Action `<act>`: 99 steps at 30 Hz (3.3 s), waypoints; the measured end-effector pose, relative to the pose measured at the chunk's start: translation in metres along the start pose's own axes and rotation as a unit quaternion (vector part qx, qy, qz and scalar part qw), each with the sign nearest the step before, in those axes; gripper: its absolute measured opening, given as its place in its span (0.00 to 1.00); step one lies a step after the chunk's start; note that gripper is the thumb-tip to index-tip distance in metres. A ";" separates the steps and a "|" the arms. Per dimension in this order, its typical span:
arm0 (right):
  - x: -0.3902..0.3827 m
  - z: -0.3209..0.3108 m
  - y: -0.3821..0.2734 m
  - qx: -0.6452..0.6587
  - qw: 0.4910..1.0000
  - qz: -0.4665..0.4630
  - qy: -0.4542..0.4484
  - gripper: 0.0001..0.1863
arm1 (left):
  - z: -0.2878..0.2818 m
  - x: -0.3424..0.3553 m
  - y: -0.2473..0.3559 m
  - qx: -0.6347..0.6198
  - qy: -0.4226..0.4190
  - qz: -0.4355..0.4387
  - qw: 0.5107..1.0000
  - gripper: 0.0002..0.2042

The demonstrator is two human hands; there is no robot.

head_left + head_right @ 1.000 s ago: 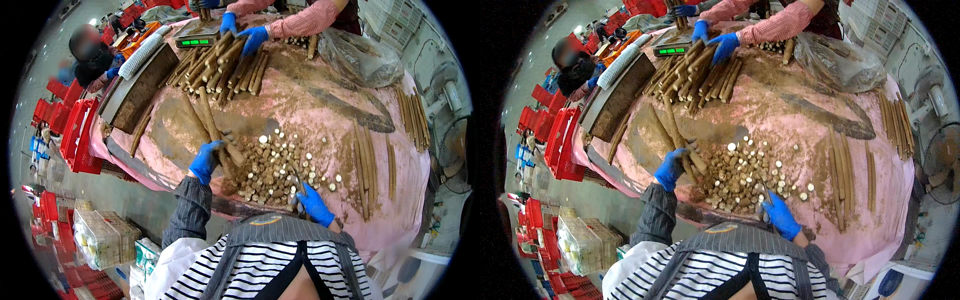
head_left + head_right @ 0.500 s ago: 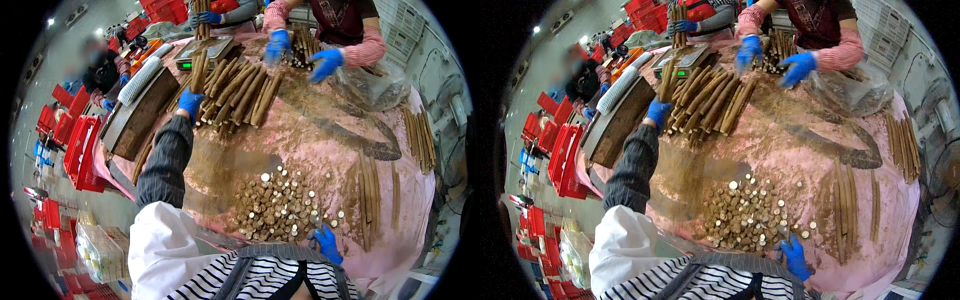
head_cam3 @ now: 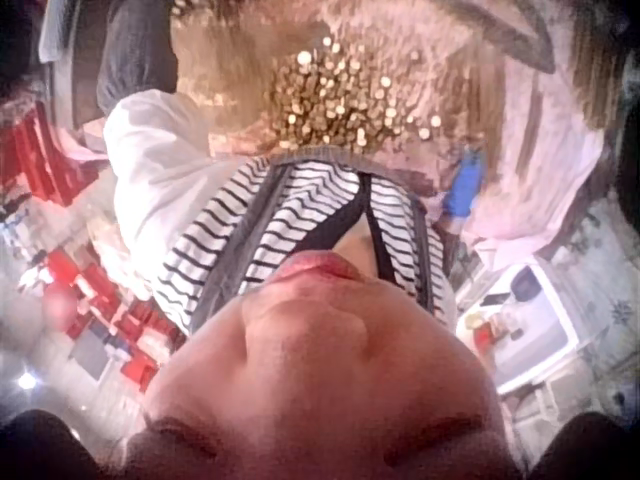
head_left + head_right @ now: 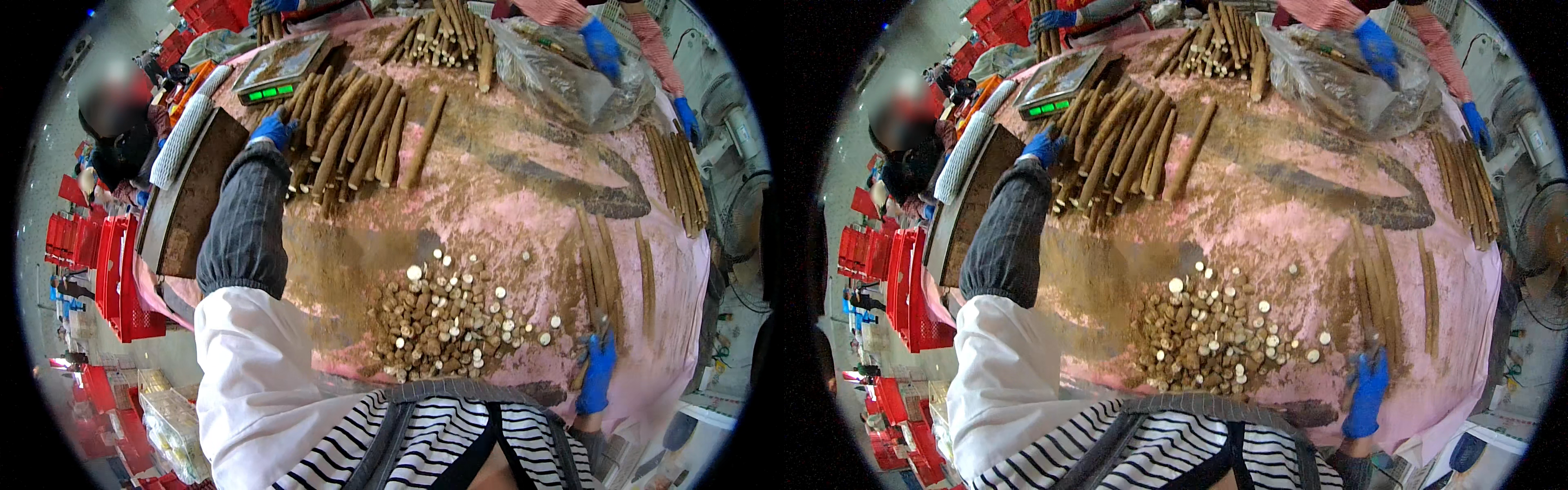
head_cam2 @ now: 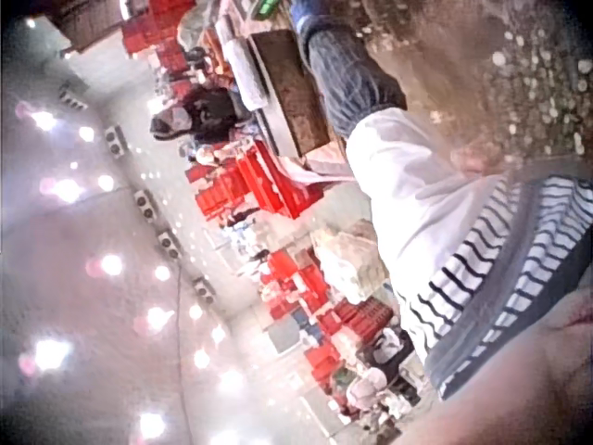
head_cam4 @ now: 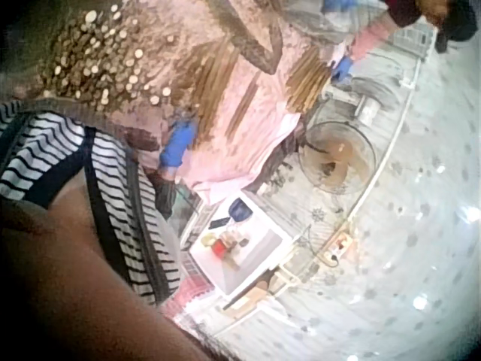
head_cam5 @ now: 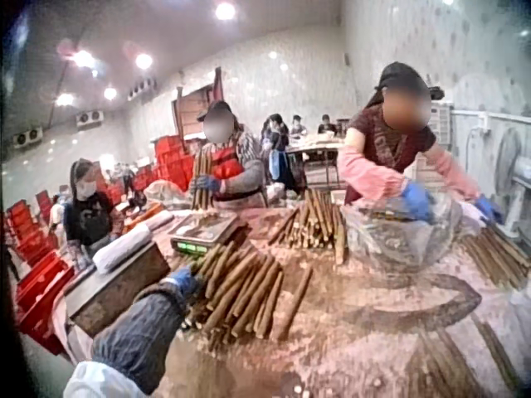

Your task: The person cuts long, brown root vegetables into small, round slices using a knife. The person gathers the sliced pieces and places them into a blue plastic scoop, then transfers the contents into a white crate.

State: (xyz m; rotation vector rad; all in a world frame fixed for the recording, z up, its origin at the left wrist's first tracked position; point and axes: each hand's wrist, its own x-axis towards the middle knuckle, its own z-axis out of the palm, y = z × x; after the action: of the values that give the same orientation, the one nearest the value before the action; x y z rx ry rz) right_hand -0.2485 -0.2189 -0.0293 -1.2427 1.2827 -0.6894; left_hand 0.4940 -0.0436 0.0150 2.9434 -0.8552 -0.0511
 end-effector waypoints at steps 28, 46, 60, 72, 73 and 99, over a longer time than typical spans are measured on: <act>0.110 -0.072 0.006 -0.269 0.957 -0.110 0.008 0.27 | 0.096 -0.381 0.404 -0.695 -0.539 0.097 0.466 0.23; 0.052 -0.088 0.003 -0.554 0.822 -0.096 -0.088 0.47 | 0.256 -0.390 0.471 -0.572 -0.320 0.335 0.677 0.14; 0.045 -0.073 0.018 -0.114 0.974 -0.053 -0.186 0.20 | 0.121 -0.426 0.481 -0.582 -0.505 0.163 0.616 0.23; 0.025 -0.010 -0.018 -0.235 0.938 -0.241 -0.085 0.20 | 0.087 -0.427 0.446 -0.787 -0.449 -0.043 0.420 0.18; 0.016 -0.002 -0.038 -0.237 0.932 -0.255 -0.101 0.20 | 0.071 -0.424 0.439 -0.784 -0.459 -0.034 0.418 0.18; -0.045 0.190 -0.059 0.041 0.914 -0.184 -0.360 0.19 | 0.020 -0.413 0.149 -0.288 -0.084 0.246 0.922 0.32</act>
State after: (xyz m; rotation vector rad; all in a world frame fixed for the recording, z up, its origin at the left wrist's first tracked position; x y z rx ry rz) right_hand -0.0648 -0.1381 0.0090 -1.4926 0.4105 -0.4621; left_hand 0.0645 0.0513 0.0117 2.1409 -1.3084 -0.4447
